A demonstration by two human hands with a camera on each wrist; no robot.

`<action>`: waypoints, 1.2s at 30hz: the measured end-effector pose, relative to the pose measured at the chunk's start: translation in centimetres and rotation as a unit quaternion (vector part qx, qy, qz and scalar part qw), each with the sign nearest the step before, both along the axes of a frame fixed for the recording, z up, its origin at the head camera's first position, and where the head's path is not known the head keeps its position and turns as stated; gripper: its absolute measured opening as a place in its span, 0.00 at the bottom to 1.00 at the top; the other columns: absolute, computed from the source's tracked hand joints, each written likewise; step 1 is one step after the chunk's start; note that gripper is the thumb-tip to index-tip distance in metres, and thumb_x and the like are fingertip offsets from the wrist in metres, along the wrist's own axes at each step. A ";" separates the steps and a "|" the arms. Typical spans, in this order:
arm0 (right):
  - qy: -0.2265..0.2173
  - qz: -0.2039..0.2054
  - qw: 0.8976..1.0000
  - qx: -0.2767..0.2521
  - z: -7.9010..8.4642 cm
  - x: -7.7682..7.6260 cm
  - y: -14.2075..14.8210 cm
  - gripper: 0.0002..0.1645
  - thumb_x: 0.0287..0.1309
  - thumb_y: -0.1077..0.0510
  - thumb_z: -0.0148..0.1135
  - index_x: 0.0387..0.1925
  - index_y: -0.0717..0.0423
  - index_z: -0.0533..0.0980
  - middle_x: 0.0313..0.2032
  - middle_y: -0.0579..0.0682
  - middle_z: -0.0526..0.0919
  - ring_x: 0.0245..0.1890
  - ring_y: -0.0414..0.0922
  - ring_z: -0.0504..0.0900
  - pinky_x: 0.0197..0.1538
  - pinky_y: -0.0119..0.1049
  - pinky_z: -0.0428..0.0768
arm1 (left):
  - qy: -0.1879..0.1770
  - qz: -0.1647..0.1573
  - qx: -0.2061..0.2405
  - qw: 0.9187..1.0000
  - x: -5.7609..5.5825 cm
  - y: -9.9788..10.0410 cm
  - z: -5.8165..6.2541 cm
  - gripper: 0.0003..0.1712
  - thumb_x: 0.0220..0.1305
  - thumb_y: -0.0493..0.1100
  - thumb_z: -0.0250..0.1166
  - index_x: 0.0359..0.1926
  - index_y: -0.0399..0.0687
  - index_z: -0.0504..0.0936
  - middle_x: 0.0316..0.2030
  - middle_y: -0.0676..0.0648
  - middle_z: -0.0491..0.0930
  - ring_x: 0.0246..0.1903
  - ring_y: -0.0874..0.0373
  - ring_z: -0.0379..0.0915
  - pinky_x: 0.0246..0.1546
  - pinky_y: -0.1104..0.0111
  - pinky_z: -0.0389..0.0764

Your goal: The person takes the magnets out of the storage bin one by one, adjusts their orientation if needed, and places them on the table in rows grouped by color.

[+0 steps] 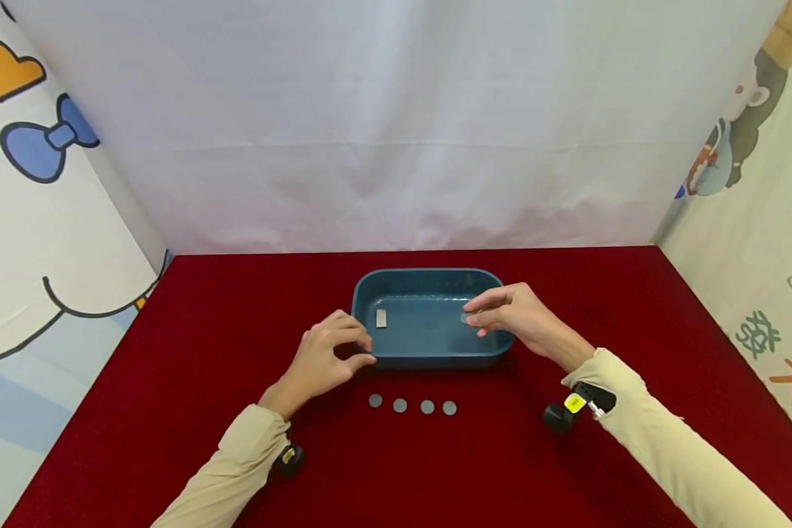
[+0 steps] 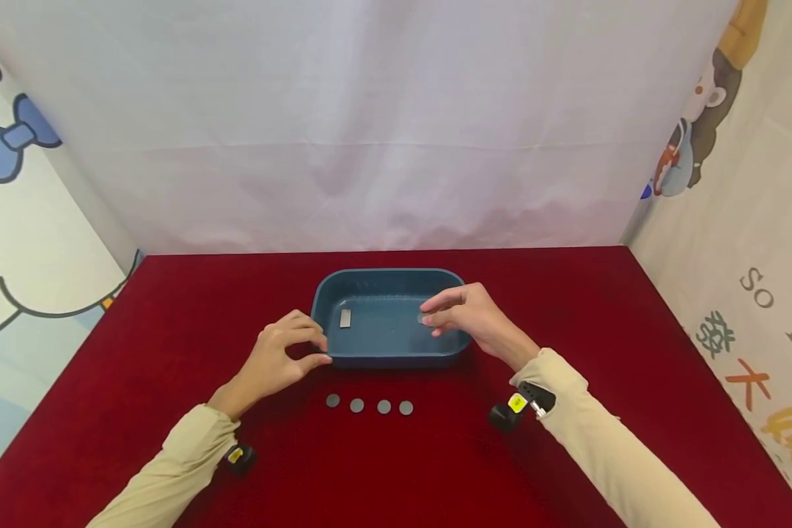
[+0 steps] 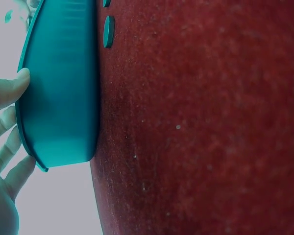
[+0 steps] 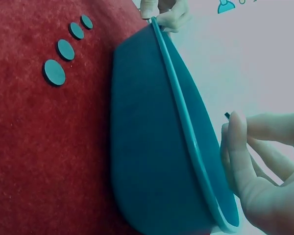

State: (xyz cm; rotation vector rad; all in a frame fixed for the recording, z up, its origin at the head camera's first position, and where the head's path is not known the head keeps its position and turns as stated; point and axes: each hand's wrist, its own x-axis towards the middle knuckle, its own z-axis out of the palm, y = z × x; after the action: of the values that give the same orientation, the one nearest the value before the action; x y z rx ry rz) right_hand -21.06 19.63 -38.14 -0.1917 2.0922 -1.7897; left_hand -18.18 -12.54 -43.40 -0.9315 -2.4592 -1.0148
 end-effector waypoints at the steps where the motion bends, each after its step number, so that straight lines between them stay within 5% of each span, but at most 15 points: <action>1: -0.002 -0.001 1.000 -0.002 0.1 0.1 0.0 0.23 0.54 0.66 0.66 0.49 0.76 0.74 0.45 0.60 0.81 0.35 0.49 0.83 0.45 0.47 0.80 | 0.000 0.000 0.000 1.000 0.0 0.0 0.0 0.08 0.46 0.38 0.76 0.26 0.52 0.83 0.33 0.56 0.79 0.38 0.61 0.70 0.32 0.59 0.78; 15: -0.001 0.015 1.000 0.000 0.4 1.6 0.6 0.24 0.53 0.63 0.68 0.48 0.75 0.75 0.42 0.58 0.82 0.29 0.48 0.83 0.45 0.43 0.80 | -0.002 0.001 0.006 1.000 0.0 -0.1 -0.3 0.08 0.46 0.38 0.76 0.27 0.51 0.83 0.33 0.55 0.79 0.38 0.61 0.70 0.33 0.60 0.78; 27: 0.004 0.025 1.000 -0.003 0.7 2.4 1.0 0.22 0.52 0.63 0.68 0.47 0.73 0.76 0.45 0.59 0.81 0.33 0.52 0.83 0.43 0.42 0.80 | 0.005 0.001 0.007 1.000 0.0 0.0 -0.1 0.07 0.47 0.39 0.75 0.27 0.49 0.84 0.34 0.55 0.79 0.38 0.61 0.71 0.34 0.64 0.78; 36: -0.006 0.029 1.000 -0.004 0.6 3.3 1.3 0.21 0.52 0.63 0.69 0.47 0.71 0.77 0.43 0.57 0.83 0.34 0.51 0.83 0.44 0.45 0.80 | -0.002 -0.004 0.015 1.000 0.1 -0.1 -0.2 0.07 0.47 0.39 0.75 0.27 0.49 0.83 0.34 0.54 0.78 0.38 0.60 0.71 0.33 0.58 0.79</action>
State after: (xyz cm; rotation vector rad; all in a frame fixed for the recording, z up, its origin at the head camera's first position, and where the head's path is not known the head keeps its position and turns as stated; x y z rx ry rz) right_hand -17.78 20.96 -37.50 -0.2412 2.0504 -1.7612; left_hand -18.10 -12.62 -43.57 -0.9321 -2.4387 -1.0535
